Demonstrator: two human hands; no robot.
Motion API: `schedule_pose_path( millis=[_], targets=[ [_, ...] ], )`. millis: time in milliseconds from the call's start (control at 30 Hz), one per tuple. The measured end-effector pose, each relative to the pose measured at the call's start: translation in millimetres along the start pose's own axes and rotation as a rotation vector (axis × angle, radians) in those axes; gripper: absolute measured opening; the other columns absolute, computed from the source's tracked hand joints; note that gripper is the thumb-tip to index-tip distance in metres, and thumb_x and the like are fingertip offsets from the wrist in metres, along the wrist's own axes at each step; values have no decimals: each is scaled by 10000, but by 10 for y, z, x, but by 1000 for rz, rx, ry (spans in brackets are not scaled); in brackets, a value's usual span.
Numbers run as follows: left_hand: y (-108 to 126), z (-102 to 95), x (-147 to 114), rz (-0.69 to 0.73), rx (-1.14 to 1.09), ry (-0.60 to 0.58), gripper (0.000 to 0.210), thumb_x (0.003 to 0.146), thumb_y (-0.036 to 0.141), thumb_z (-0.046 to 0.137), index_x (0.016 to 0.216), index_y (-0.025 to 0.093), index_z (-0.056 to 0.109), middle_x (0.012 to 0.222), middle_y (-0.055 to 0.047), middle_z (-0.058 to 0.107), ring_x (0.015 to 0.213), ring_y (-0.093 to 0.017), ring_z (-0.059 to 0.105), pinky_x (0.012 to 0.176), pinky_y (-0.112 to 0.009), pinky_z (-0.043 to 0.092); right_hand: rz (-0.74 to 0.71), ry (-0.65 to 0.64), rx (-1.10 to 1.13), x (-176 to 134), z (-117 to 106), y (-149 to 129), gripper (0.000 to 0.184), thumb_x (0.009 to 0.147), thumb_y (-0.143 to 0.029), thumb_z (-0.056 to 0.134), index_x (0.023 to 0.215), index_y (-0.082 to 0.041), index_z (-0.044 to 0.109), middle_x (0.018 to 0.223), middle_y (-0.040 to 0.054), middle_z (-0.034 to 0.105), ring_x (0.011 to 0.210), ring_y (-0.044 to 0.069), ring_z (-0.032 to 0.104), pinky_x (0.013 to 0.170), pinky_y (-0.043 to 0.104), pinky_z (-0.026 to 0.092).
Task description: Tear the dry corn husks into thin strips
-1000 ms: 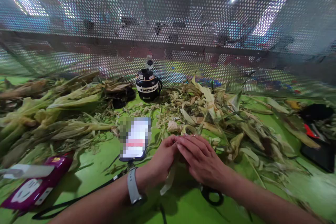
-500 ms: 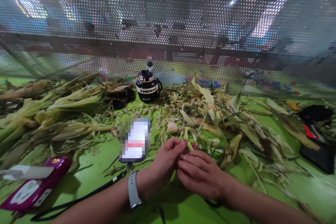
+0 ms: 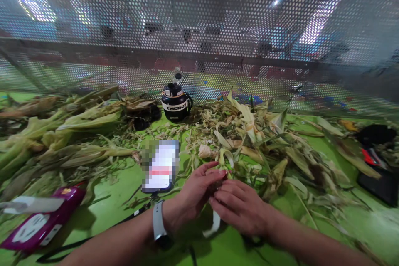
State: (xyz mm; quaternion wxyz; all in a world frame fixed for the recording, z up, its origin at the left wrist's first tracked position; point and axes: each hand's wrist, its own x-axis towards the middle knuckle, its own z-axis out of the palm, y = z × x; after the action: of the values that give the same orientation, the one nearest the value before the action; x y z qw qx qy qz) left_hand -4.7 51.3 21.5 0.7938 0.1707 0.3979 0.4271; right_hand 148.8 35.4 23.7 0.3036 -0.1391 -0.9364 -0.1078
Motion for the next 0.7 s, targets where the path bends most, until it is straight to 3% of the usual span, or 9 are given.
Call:
schedule_pose_path(
  millis=[133, 267, 333, 467, 633, 700],
  targets=[
    [19, -10, 37, -107, 16, -52, 191, 652, 172, 722, 722, 151, 546, 548, 47, 553, 469, -79, 497, 437, -195, 336, -22, 56, 49, 19, -57, 13, 194, 874, -97, 479, 966, -68, 647, 829, 66, 664, 861, 173, 590, 864, 305, 498],
    [36, -65, 108, -301, 14, -151, 155, 676, 255, 597, 590, 142, 534, 506, 24, 531, 444, -98, 469, 440, -229, 333, -22, 94, 94, 19, -77, 38, 208, 891, -102, 456, 975, -58, 641, 863, 81, 668, 903, 181, 604, 882, 303, 513],
    [37, -85, 131, -266, 10, -153, 81, 645, 214, 595, 660, 137, 575, 574, 9, 585, 500, -113, 513, 474, -234, 355, -13, 101, 113, 17, -86, 50, 217, 903, -100, 439, 989, -60, 633, 871, 83, 666, 935, 180, 603, 894, 301, 512],
    [30, -60, 106, -141, 30, -138, 128, 600, 120, 660, 698, 147, 583, 568, 39, 558, 514, -91, 493, 470, -206, 323, 16, 124, 107, 18, -106, 65, 204, 911, -99, 435, 996, -76, 619, 857, 71, 659, 967, 165, 598, 919, 285, 500],
    [21, 27, 12, -302, 46, -204, 153, 677, 228, 653, 610, 137, 549, 502, 45, 474, 442, -63, 396, 444, -191, 291, 6, 117, 106, 2, -111, 74, 207, 911, -101, 432, 1031, -72, 598, 886, 82, 657, 1013, 161, 582, 921, 284, 497],
    [15, 38, 5, -278, 57, -203, 142, 656, 202, 664, 610, 143, 543, 511, 50, 472, 443, -59, 395, 442, -186, 290, -7, 107, 126, -10, -102, 72, 215, 911, -101, 427, 1042, -75, 595, 884, 79, 661, 1013, 158, 583, 921, 281, 497]
  ],
)
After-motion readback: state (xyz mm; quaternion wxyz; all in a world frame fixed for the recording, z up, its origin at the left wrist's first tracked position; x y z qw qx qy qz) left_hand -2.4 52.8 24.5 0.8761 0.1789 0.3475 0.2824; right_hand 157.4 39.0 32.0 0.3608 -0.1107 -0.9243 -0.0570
